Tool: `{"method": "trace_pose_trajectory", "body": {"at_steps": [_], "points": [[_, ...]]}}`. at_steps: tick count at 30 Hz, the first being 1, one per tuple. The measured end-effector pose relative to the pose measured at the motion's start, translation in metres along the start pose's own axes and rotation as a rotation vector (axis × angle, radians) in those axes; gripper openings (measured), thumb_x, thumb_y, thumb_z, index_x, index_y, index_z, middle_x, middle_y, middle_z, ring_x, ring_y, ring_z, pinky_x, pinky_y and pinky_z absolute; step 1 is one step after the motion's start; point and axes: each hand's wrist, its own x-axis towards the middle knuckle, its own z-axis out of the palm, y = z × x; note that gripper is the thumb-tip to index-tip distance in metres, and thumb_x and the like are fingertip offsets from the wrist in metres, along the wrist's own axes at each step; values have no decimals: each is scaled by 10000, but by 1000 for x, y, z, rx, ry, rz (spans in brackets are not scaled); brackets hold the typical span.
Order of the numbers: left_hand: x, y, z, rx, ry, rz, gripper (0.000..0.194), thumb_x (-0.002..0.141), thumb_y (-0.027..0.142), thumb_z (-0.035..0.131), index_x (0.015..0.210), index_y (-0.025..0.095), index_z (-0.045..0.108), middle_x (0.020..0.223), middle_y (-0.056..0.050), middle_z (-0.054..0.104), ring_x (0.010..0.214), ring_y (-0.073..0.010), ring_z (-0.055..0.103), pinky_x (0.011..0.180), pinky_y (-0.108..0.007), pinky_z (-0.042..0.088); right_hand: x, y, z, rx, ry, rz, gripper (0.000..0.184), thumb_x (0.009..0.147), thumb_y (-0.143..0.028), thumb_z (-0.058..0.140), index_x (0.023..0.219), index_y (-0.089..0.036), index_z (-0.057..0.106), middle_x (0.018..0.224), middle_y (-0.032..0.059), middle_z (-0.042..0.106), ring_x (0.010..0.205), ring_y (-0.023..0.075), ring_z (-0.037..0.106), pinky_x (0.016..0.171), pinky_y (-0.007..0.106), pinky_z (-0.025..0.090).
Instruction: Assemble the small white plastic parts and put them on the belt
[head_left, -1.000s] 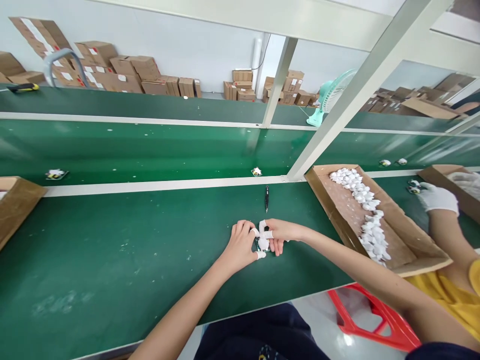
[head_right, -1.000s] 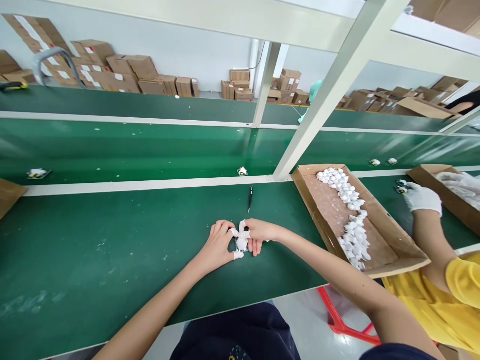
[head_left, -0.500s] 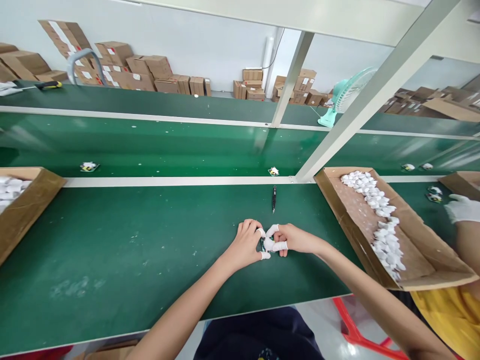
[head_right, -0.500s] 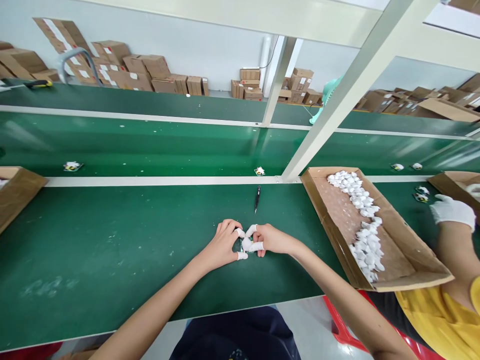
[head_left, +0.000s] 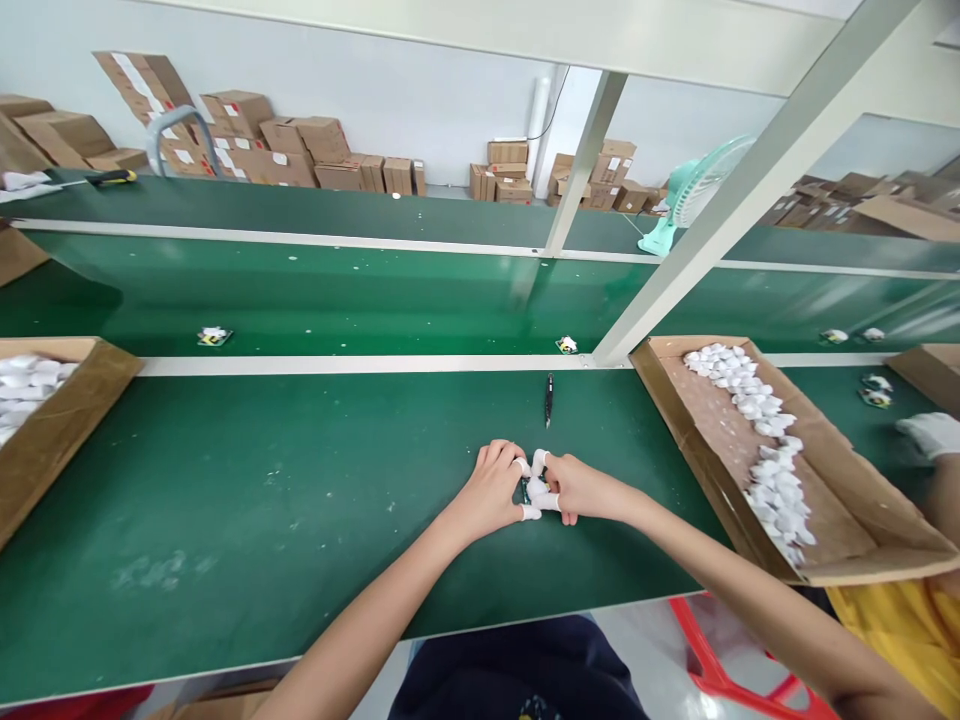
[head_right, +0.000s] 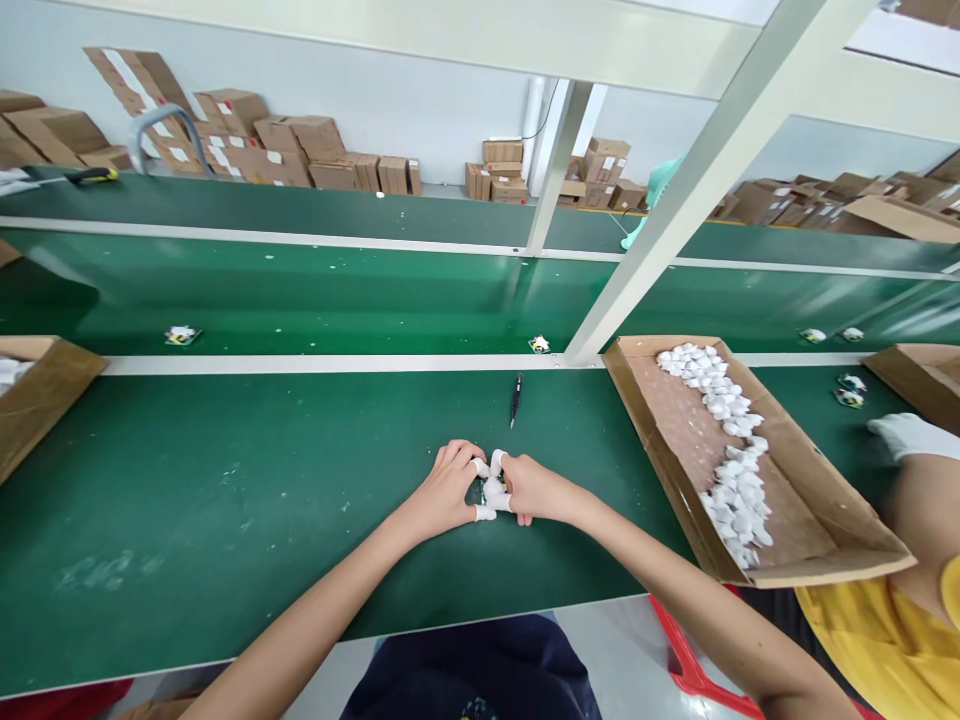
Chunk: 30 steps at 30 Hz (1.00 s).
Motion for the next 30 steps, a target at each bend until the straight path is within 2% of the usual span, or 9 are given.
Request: {"method": "trace_pose_trajectory", "body": {"at_steps": [2, 3, 6, 8, 12, 17, 21, 24, 30], "points": [[0, 0, -1, -2, -2, 1, 372, 684, 308, 732, 915, 189, 466, 1067, -57, 481, 1071, -245, 385, 894, -395, 364, 0, 1, -1, 33, 28, -18, 164, 725, -116, 503, 778, -182, 362, 563, -40, 555, 453, 168, 619, 334, 171, 395], [0, 0, -1, -3, -6, 0, 368, 684, 308, 731, 910, 190, 466, 1059, -55, 481, 1066, -245, 387, 892, -397, 366, 0, 2, -3, 84, 2, -33, 176, 734, -145, 528, 809, -179, 372, 607, -34, 570, 474, 168, 629, 350, 176, 418], [0, -1, -2, 1, -12, -6, 363, 679, 286, 731, 909, 192, 467, 1046, -52, 482, 1056, -245, 387, 882, -399, 370, 4, 8, -14, 280, -198, -44, 243, 757, -273, 593, 887, -161, 421, 724, 10, 620, 598, 179, 668, 501, 239, 539], [0, 0, -3, 5, -13, -3, 354, 677, 257, 724, 913, 190, 468, 1050, -53, 482, 1056, -246, 384, 882, -398, 370, 8, 11, -20, 337, -286, -25, 252, 747, -310, 616, 855, -138, 467, 748, 43, 634, 641, 186, 675, 574, 275, 567], [1, 0, -3, 1, -13, 4, 341, 675, 244, 719, 899, 186, 468, 1055, -55, 483, 1062, -249, 383, 894, -403, 363, 12, 13, -24, 364, -271, -32, 278, 720, -326, 660, 810, -121, 495, 715, 53, 631, 614, 192, 670, 547, 278, 568], [1, 0, -5, -8, -20, -5, 323, 685, 231, 703, 899, 187, 465, 1056, -53, 483, 1066, -248, 383, 895, -409, 365, 11, 8, -24, 450, -355, -43, 288, 742, -357, 655, 782, -98, 535, 714, 69, 637, 646, 179, 674, 615, 269, 574], [1, 0, -8, -18, -27, -9, 317, 691, 220, 699, 895, 185, 459, 1053, -50, 481, 1063, -240, 380, 896, -406, 364, 12, 5, -27, 463, -315, -61, 284, 737, -330, 662, 848, -118, 509, 700, 57, 644, 633, 187, 674, 604, 293, 577], [1, 1, -9, -30, -33, -14, 326, 683, 213, 708, 886, 190, 454, 1061, -46, 476, 1065, -235, 378, 899, -401, 364, 14, 5, -29, 499, -363, -67, 307, 757, -358, 646, 899, -129, 497, 722, 67, 656, 657, 192, 678, 629, 320, 579], [1, -1, -9, -24, -28, 4, 327, 685, 214, 700, 893, 200, 449, 1066, -47, 477, 1066, -242, 377, 888, -407, 366, 21, 8, -30, 429, -379, -79, 242, 742, -318, 632, 812, -94, 569, 723, 90, 658, 658, 187, 678, 621, 292, 577]]}}
